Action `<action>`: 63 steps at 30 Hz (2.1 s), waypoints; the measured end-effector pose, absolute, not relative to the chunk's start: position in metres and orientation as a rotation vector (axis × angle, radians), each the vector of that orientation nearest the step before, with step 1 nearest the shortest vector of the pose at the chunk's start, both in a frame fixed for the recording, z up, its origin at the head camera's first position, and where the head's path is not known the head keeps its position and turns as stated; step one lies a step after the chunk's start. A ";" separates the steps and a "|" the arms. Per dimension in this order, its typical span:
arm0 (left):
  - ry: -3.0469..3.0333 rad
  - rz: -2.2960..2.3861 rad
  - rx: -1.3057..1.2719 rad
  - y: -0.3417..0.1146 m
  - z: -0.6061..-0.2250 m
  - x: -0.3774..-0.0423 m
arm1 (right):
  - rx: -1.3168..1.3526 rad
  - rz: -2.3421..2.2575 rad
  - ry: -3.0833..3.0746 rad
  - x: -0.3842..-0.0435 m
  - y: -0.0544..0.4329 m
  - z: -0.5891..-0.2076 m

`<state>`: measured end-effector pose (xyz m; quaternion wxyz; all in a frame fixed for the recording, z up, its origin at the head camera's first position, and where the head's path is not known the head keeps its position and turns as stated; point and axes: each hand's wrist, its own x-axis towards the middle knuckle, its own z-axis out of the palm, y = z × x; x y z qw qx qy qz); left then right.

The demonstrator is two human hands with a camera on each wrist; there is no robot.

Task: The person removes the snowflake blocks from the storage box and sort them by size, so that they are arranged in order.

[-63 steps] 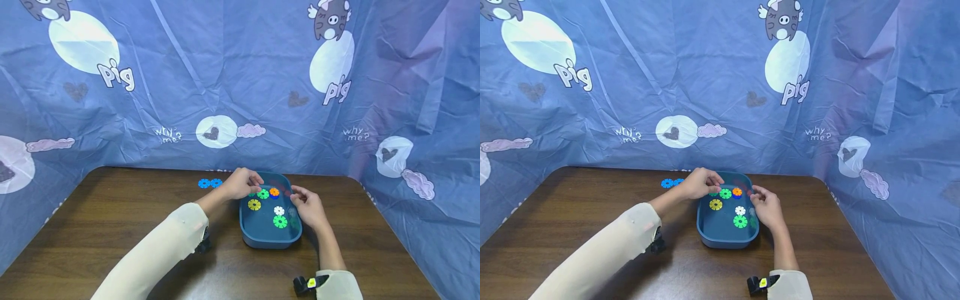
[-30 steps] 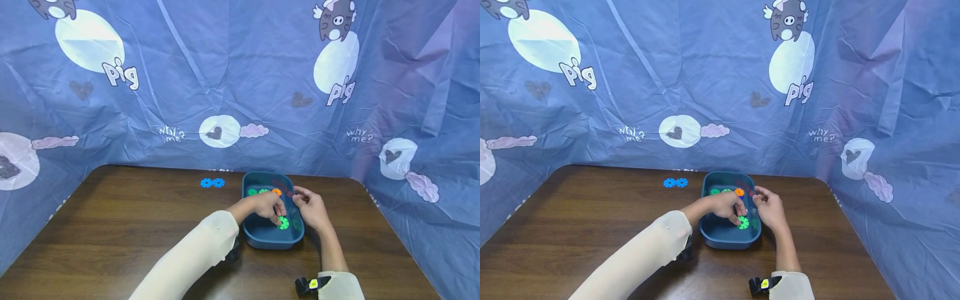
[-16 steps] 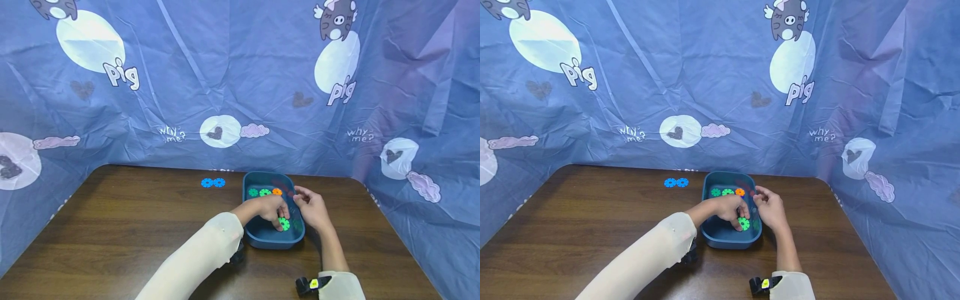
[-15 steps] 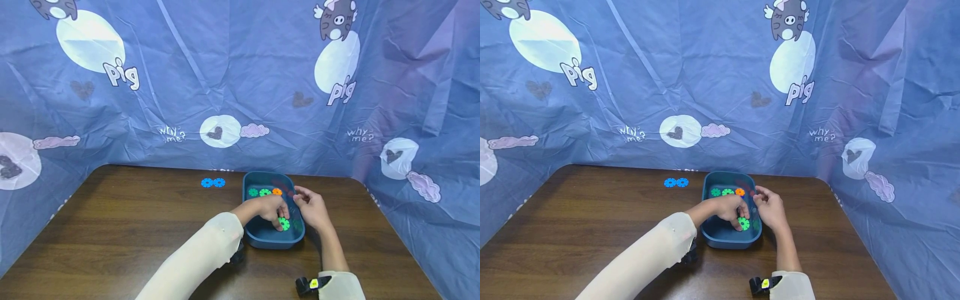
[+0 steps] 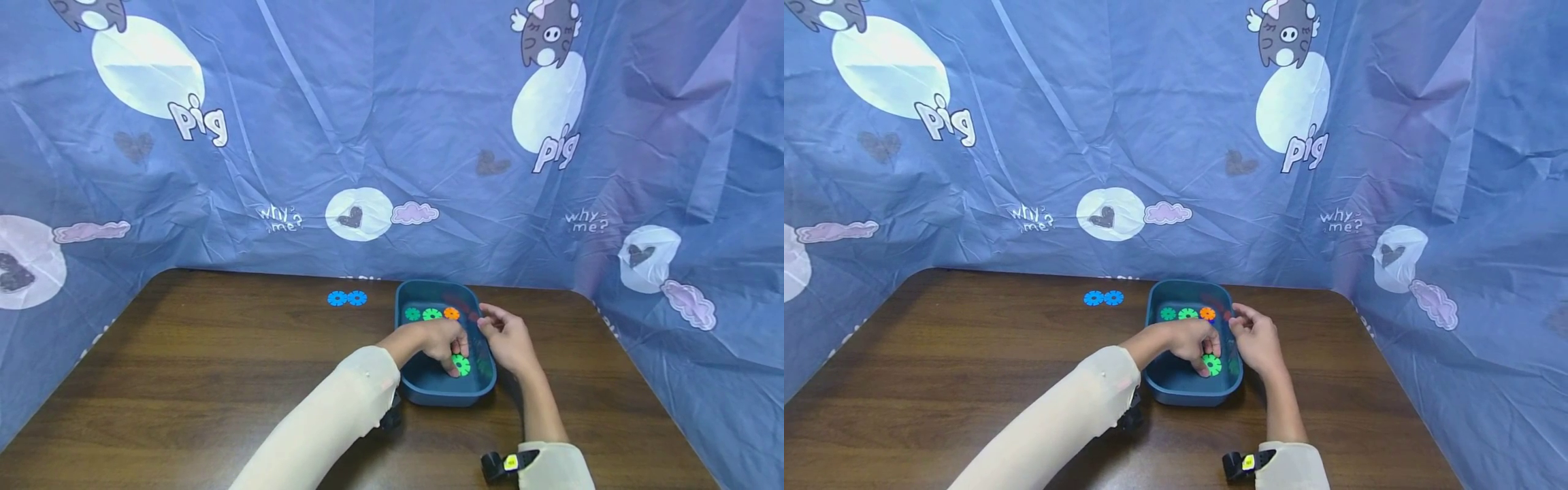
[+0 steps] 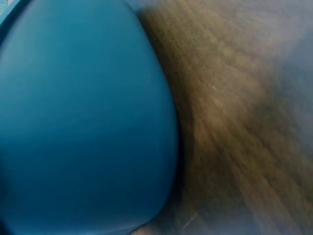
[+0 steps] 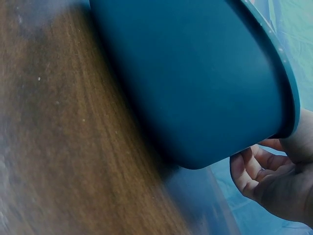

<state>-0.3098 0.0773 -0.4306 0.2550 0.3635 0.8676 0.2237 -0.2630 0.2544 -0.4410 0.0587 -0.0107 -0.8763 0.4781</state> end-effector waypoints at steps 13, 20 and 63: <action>2.373 0.586 0.971 0.079 -0.429 -0.309 | -0.038 1.433 -2.663 -0.264 0.256 -0.441; 2.277 0.765 0.975 0.076 -0.427 -0.310 | -0.042 1.430 -2.666 -0.264 0.256 -0.442; 2.517 1.394 0.535 -0.117 -0.387 -0.353 | -0.084 1.420 -2.655 -0.264 0.252 -0.442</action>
